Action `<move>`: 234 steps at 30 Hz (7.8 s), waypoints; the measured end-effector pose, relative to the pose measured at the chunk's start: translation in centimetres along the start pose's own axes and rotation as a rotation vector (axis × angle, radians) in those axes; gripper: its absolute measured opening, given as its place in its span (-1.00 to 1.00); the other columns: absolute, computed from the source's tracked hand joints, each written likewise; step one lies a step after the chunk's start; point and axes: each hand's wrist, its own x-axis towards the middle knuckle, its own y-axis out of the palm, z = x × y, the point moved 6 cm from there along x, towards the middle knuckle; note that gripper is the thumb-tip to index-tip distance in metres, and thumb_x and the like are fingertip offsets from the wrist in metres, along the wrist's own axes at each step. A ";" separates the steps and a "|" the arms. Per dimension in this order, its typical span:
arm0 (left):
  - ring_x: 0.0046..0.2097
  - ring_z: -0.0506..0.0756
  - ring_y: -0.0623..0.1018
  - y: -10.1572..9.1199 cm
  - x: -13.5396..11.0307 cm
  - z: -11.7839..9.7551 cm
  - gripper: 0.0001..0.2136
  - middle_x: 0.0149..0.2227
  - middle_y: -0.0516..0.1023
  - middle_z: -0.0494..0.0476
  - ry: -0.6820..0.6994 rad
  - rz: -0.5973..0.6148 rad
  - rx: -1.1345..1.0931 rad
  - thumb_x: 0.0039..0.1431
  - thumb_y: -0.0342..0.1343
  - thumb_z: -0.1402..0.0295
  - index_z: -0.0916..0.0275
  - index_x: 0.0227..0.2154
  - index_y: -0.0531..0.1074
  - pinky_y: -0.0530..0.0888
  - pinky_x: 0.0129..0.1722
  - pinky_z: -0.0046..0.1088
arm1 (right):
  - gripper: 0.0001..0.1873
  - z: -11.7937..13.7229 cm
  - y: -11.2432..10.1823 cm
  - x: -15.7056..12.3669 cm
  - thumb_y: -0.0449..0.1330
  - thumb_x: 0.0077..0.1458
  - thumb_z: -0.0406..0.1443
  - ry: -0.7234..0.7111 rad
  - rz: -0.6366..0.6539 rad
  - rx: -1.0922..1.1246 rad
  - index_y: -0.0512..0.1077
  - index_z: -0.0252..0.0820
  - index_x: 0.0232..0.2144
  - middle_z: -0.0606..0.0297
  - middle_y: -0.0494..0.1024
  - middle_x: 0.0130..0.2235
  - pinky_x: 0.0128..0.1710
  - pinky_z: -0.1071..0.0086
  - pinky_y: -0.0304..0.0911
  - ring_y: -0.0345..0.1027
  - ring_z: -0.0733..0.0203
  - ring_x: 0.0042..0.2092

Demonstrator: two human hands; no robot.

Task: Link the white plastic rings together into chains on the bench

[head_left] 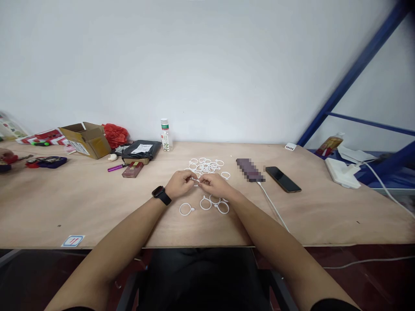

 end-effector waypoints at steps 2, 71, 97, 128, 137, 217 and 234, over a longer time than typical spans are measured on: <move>-0.44 -0.03 0.45 0.1 0.0 0.1 -0.79 -0.45 0.55 0.02 -0.014 0.004 -0.016 -0.04 -0.02 0.58 0.28 -0.43 0.51 0.36 -0.38 -0.53 | -0.91 0.5 0.2 0.0 0.16 0.05 -0.37 -0.020 0.013 0.016 0.44 -0.21 -0.47 0.40 0.46 -0.49 -0.40 0.49 0.04 0.25 0.35 -0.43; -0.29 -0.01 0.49 0.0 -0.2 -0.1 -0.75 0.04 0.41 0.24 0.073 -0.084 0.034 0.24 0.05 0.33 0.21 -0.05 0.45 0.47 -0.23 -0.42 | -0.59 -2.7 -2.0 0.1 0.01 0.15 -0.39 0.125 -0.253 0.030 0.47 -0.08 -0.01 0.25 0.58 -0.07 0.00 0.29 0.26 0.43 0.16 -0.03; -0.42 -0.01 0.47 1.5 -0.2 0.5 -0.92 -0.47 0.52 -0.02 -0.066 0.081 0.152 0.09 0.14 0.34 0.22 -0.39 0.48 0.31 -0.40 -0.52 | -0.80 -1.1 -0.4 0.2 0.10 0.13 -0.36 0.003 -0.050 0.081 0.55 -0.19 -0.33 0.34 0.54 -0.40 -0.35 0.47 0.12 0.31 0.31 -0.36; -0.32 0.06 0.50 2.1 -0.2 -1.7 -0.89 -0.41 0.51 0.07 0.148 0.052 0.359 0.21 0.08 0.33 0.23 -0.35 0.45 0.40 -0.28 -0.42 | -0.70 -0.9 -0.6 0.3 0.05 -0.06 -0.48 0.020 -0.111 0.065 0.56 -0.16 -0.43 0.39 0.56 -0.45 -0.33 0.46 0.20 0.35 0.30 -0.39; -0.07 0.10 0.51 2.1 -0.9 -2.0 -0.72 0.05 0.36 0.16 0.154 0.148 0.314 0.18 0.05 0.33 0.13 -0.04 0.45 0.47 -0.04 -0.36 | -0.67 -3.4 -3.0 0.0 0.13 0.08 -0.34 0.193 -0.394 -0.029 0.52 -0.09 -0.10 0.29 0.60 -0.15 -0.20 0.35 0.31 0.42 0.25 -0.31; -0.19 0.07 0.46 2.2 -0.5 -1.7 -0.70 -0.15 0.46 0.18 0.124 0.093 0.002 0.23 0.08 0.18 0.21 -0.06 0.45 0.42 -0.14 -0.37 | -0.37 -3.5 -3.1 0.1 0.00 -0.09 -0.57 0.080 -0.377 -0.051 0.45 -0.11 0.02 0.19 0.39 0.11 0.11 0.21 0.23 0.29 0.11 0.09; -0.21 0.10 0.50 2.6 -0.4 -1.6 -0.82 -0.25 0.54 0.15 0.066 0.173 0.031 0.31 -0.07 0.30 0.23 -0.22 0.40 0.40 -0.16 -0.38 | -0.73 -1.6 -2.8 -0.1 0.06 0.16 -0.39 -0.042 -0.338 0.039 0.53 -0.14 -0.18 0.23 0.55 -0.17 -0.09 0.31 0.25 0.38 0.19 -0.14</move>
